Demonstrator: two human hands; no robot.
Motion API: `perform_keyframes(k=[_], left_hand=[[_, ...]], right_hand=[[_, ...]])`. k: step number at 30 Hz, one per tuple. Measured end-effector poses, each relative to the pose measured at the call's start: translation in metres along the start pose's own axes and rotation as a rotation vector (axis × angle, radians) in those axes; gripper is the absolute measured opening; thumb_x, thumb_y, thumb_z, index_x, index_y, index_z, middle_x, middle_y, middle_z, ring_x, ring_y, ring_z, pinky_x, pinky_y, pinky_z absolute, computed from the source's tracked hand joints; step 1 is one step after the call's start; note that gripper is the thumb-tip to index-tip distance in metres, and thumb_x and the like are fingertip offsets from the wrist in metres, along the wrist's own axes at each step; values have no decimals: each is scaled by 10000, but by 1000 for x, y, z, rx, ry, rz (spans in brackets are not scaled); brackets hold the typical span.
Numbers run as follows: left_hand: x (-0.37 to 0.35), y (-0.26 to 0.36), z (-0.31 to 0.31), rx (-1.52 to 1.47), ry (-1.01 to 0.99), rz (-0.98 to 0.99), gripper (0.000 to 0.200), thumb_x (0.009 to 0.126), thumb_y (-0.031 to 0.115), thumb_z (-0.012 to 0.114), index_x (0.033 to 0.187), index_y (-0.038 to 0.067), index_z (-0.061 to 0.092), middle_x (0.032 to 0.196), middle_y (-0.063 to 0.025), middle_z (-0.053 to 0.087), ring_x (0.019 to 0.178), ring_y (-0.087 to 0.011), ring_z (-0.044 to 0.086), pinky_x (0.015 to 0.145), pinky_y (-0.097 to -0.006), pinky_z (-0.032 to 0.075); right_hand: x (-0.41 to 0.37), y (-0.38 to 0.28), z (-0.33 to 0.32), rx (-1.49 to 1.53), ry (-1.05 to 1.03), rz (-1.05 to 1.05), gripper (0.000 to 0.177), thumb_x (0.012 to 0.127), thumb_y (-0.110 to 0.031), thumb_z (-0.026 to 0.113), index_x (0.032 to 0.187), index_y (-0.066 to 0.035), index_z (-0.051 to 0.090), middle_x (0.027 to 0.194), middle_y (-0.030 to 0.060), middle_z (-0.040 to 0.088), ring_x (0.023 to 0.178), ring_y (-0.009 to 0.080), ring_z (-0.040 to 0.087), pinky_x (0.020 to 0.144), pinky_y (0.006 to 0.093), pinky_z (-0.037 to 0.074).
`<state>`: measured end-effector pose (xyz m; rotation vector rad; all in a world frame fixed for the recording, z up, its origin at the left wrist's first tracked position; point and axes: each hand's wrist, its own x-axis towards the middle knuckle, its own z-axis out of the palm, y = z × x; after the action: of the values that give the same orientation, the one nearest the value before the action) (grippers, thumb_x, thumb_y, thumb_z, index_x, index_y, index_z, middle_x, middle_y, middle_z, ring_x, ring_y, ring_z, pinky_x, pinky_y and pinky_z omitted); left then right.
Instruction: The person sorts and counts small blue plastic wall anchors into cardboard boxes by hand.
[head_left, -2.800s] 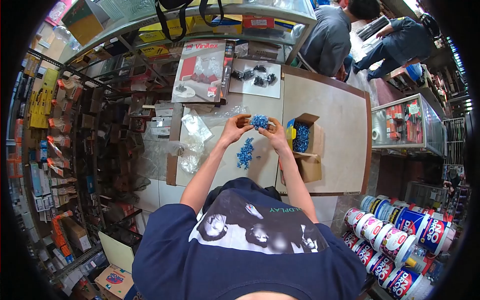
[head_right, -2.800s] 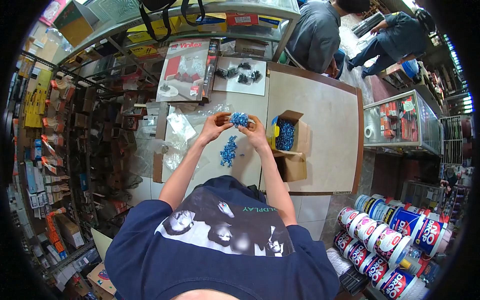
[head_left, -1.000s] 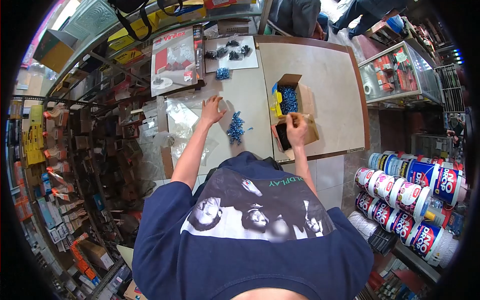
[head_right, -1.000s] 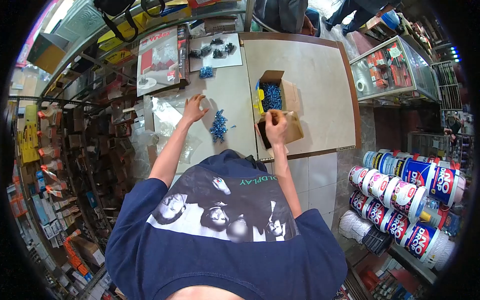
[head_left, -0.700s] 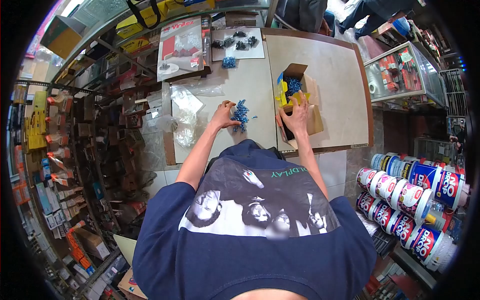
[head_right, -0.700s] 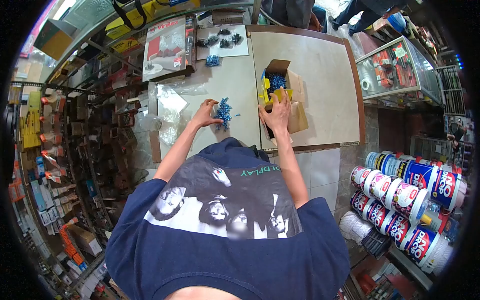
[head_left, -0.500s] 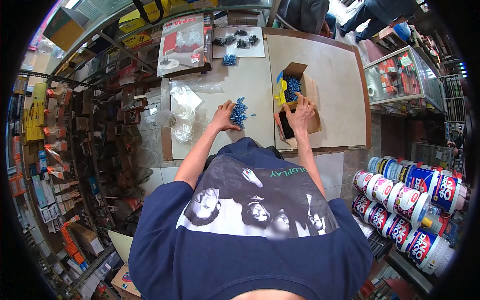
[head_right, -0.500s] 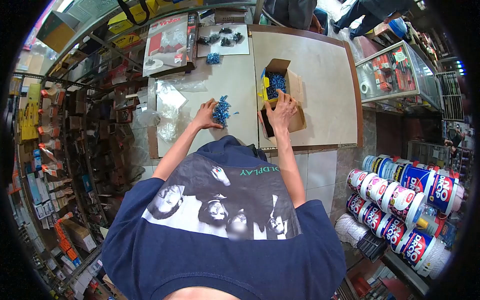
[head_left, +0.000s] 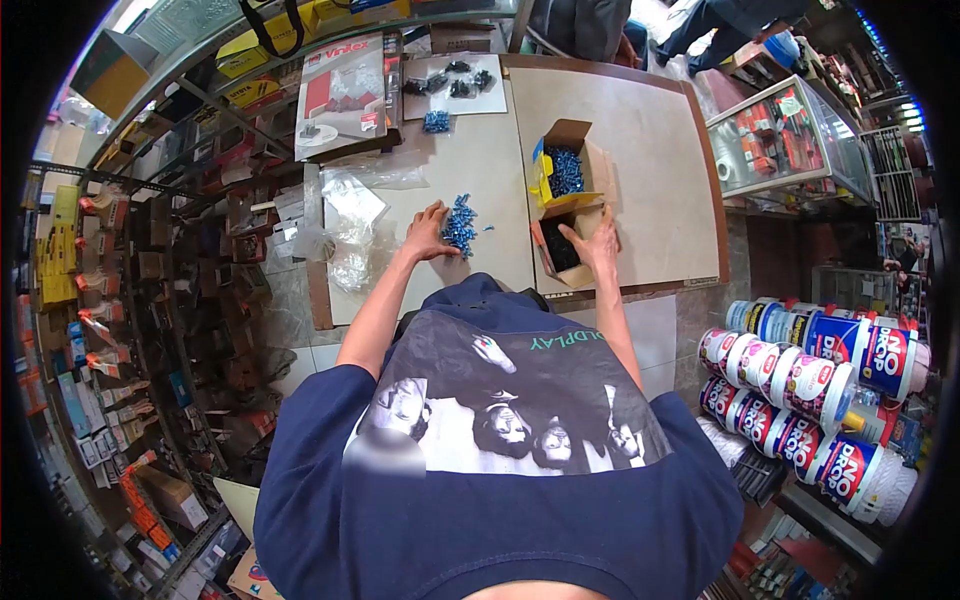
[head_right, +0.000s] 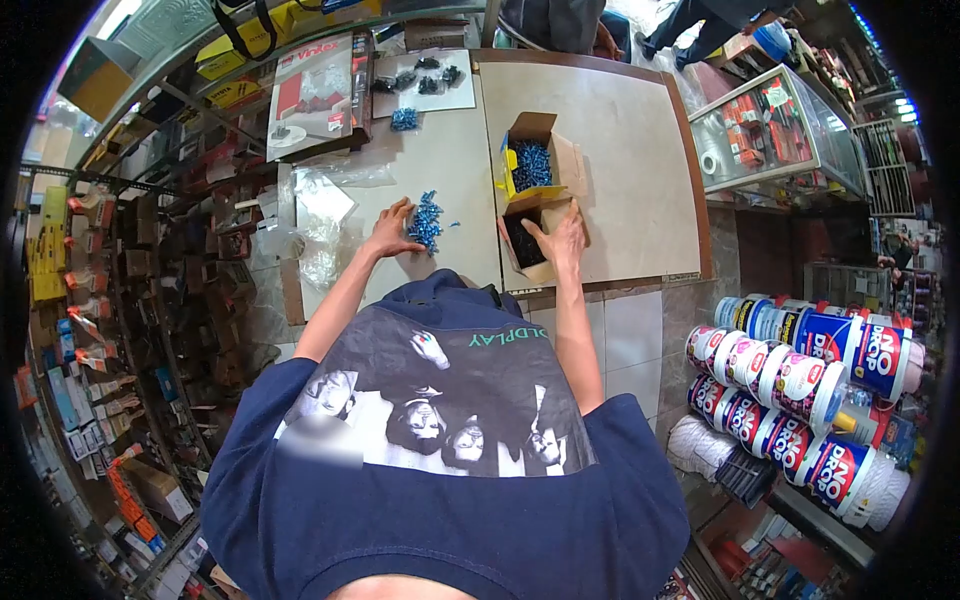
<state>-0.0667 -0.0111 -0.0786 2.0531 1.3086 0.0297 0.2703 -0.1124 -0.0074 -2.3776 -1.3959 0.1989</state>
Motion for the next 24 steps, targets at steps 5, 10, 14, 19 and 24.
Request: perform_keyframes(k=[5, 10, 14, 19, 24], left_hand=[[-1, -1, 4, 0, 13, 2, 1039, 502, 427, 846, 1379, 168, 352, 1483, -63, 238, 1318, -346, 275, 1064, -486, 297], [0, -1, 5, -3, 26, -8, 1025, 494, 410, 849, 1371, 177, 371, 1480, -65, 251, 1321, -330, 277, 1064, -480, 296], [1, -6, 6, -58, 23, -5, 1024, 484, 409, 854, 1364, 181, 384, 1480, -61, 254, 1320, -327, 279, 1070, -477, 285], [-5, 2, 1, -43, 18, -24, 1021, 492, 427, 849, 1366, 193, 377, 1481, -50, 252, 1323, -332, 272, 1068, -490, 280], [-4, 3, -3, -33, 5, -19, 1015, 498, 428, 847, 1365, 199, 373, 1482, -50, 246, 1326, -335, 262, 1064, -498, 278]], right_hand=[[-21, 29, 16, 164, -277, 116, 501, 809, -435, 624, 1103, -32, 577, 911, 277, 623, 914, 434, 589, 761, 460, 477], [-28, 25, 12, 145, -226, 123, 337, 873, -384, 549, 1009, -87, 629, 845, 255, 619, 854, 443, 587, 704, 499, 470], [-28, 31, 13, 118, -255, 237, 370, 871, -404, 527, 1030, -89, 639, 925, 260, 616, 933, 443, 567, 776, 481, 466], [-15, 55, 3, 152, -348, 292, 429, 788, -384, 647, 1094, -83, 637, 957, 208, 656, 941, 342, 629, 808, 407, 492], [30, 64, -22, 364, -235, 319, 544, 751, -341, 692, 1157, 5, 584, 1096, 224, 620, 1037, 307, 600, 898, 370, 462]])
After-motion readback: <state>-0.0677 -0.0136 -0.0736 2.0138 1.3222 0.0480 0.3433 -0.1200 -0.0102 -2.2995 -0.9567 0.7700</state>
